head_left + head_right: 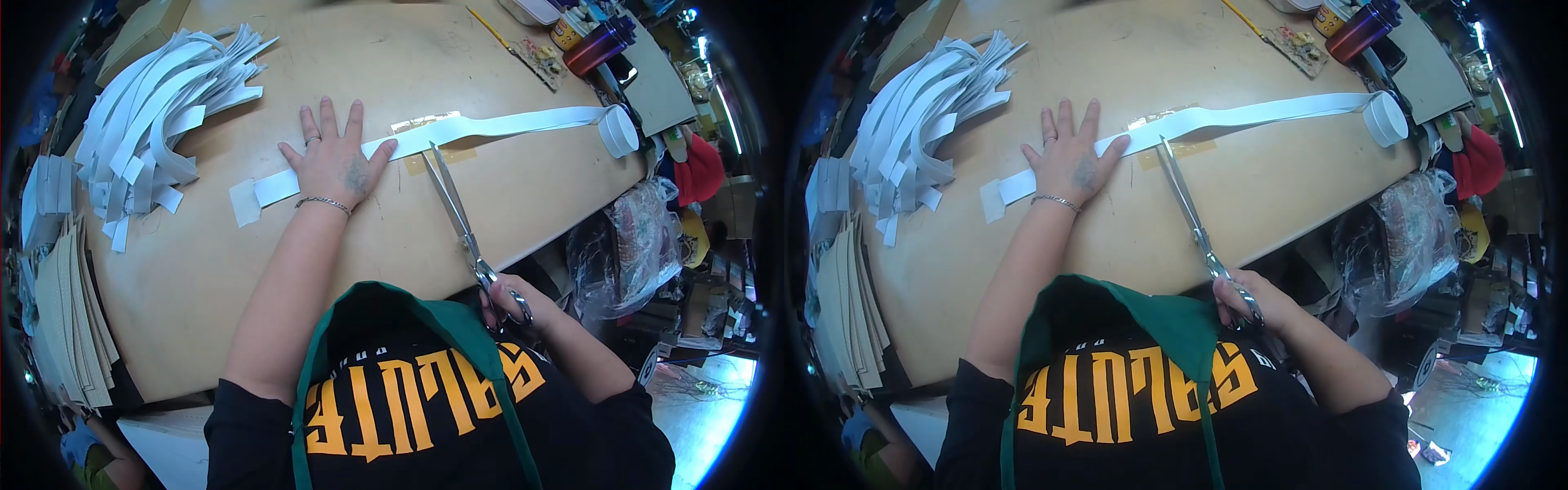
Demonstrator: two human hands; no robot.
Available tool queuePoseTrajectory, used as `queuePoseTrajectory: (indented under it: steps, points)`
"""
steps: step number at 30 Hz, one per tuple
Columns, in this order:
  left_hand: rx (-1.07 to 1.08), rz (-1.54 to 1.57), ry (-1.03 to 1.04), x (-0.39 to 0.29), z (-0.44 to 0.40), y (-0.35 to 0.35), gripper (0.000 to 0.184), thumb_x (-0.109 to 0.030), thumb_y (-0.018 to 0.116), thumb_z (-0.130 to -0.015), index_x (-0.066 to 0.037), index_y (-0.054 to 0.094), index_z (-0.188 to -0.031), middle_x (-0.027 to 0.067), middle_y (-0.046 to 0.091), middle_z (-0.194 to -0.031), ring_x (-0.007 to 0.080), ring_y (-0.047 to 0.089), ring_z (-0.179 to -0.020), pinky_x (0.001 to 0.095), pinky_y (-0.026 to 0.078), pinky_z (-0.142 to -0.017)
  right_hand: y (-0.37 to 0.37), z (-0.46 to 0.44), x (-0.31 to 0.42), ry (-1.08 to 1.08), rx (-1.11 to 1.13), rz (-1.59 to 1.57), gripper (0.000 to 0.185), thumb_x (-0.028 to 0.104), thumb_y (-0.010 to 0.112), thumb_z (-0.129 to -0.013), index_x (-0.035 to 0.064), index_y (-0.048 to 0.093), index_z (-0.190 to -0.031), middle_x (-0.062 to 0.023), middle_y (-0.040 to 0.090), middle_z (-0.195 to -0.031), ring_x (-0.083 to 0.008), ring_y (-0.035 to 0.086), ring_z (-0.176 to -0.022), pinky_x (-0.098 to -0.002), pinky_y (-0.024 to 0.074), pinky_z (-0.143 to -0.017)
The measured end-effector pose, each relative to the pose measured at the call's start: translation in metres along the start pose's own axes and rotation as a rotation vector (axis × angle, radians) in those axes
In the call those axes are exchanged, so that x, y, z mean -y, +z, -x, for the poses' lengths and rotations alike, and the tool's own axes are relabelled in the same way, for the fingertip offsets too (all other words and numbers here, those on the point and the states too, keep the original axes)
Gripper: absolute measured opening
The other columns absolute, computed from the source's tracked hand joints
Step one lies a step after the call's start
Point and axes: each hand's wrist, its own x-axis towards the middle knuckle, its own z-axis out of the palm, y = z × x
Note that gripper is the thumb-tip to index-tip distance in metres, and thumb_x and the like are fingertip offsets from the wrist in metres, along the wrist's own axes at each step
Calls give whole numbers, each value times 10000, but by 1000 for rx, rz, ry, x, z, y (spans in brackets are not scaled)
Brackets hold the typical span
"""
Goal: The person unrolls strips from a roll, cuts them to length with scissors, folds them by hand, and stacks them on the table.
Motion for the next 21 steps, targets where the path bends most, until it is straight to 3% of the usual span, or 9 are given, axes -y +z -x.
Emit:
queuePoseTrajectory:
  steps: [21]
  points:
    - [-7, -18, 17, 1, -1, 2, 751, -652, 439, -811, -235, 305, -1420, 160, 183, -1495, 393, 110, -1381, 693, 141, -994, 4, -12, 16, 40, 10, -120, 654, 705, 377, -832, 68, 517, -789, -42, 550, -607, -112, 520, -573, -220, 399, -538]
